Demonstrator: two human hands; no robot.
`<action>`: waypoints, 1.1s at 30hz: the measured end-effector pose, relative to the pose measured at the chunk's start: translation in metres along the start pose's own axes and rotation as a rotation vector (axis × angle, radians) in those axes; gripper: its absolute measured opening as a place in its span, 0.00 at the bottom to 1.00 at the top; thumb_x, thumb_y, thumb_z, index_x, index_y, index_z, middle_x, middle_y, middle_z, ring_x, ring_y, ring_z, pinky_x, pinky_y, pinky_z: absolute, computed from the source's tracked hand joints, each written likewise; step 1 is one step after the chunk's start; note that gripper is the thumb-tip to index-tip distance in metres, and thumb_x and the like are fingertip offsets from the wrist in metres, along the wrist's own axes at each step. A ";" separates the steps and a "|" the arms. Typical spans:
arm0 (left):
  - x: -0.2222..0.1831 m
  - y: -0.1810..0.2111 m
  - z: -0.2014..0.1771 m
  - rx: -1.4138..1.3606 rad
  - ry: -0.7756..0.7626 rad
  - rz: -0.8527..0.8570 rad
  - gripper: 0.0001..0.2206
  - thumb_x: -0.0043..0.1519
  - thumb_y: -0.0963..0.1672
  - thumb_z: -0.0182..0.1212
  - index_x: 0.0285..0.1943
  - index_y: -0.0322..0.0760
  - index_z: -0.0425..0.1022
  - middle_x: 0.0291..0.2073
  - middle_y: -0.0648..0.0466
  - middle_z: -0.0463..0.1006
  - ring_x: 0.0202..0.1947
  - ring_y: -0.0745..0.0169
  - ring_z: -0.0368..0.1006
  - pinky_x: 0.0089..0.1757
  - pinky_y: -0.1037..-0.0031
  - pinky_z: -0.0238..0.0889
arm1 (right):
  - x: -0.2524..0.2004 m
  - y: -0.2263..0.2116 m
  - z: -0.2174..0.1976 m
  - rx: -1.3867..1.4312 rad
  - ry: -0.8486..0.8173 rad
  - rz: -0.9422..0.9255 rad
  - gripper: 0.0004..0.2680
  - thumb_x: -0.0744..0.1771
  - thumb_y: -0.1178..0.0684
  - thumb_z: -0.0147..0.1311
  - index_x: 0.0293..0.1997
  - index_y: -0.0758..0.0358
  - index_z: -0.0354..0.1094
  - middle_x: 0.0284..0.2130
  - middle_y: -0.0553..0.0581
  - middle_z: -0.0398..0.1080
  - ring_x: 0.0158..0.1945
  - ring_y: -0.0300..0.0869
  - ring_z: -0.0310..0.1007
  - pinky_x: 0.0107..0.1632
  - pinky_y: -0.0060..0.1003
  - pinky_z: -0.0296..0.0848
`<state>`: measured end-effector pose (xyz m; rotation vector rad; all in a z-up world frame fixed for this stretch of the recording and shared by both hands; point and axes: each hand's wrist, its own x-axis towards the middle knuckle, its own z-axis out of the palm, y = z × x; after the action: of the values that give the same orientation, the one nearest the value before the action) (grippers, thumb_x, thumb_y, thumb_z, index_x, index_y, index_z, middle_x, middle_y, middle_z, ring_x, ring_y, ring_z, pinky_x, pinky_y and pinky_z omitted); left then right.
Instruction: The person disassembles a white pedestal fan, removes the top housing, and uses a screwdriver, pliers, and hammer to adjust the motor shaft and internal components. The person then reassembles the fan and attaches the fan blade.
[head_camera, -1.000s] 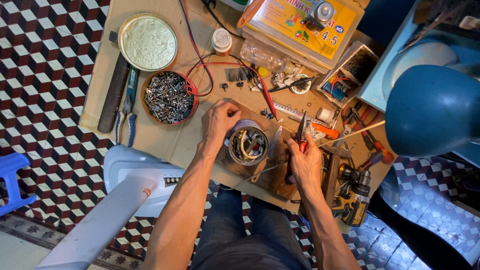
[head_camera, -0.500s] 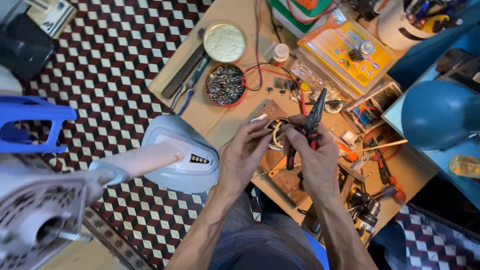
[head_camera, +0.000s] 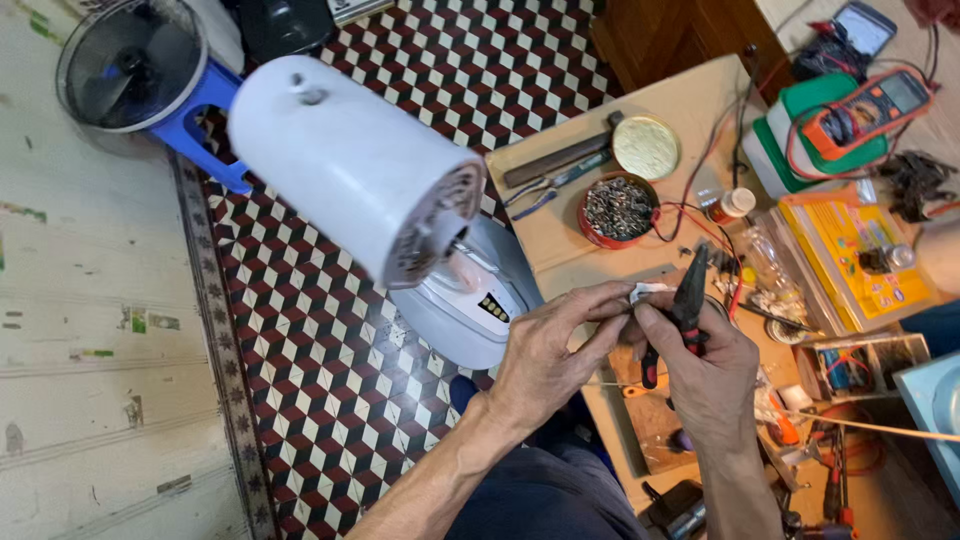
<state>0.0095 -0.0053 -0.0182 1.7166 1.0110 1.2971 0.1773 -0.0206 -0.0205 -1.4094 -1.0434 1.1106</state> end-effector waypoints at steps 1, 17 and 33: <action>-0.006 0.001 -0.011 -0.050 0.007 0.000 0.16 0.66 0.37 0.65 0.63 0.35 0.71 0.52 0.48 0.82 0.52 0.59 0.82 0.49 0.73 0.80 | -0.005 -0.007 0.010 -0.029 -0.013 -0.024 0.06 0.68 0.61 0.56 0.48 0.70 0.73 0.30 0.54 0.74 0.30 0.35 0.73 0.30 0.29 0.70; -0.011 0.002 -0.065 -1.234 0.423 -0.566 0.16 0.66 0.41 0.60 0.62 0.28 0.74 0.50 0.51 0.80 0.48 0.64 0.77 0.55 0.72 0.71 | 0.020 -0.105 0.115 -0.593 -0.304 -0.594 0.05 0.68 0.57 0.60 0.41 0.69 0.72 0.29 0.55 0.71 0.31 0.37 0.70 0.35 0.34 0.69; -0.005 -0.006 -0.054 -1.350 0.506 -0.596 0.18 0.63 0.40 0.63 0.61 0.25 0.74 0.45 0.48 0.82 0.45 0.64 0.79 0.50 0.76 0.75 | 0.026 -0.108 0.119 -0.740 -0.328 -0.650 0.06 0.68 0.56 0.59 0.39 0.69 0.71 0.29 0.58 0.70 0.29 0.41 0.72 0.33 0.38 0.69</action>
<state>-0.0452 -0.0017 -0.0142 0.0618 0.5255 1.4434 0.0621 0.0392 0.0768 -1.2705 -2.1136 0.4777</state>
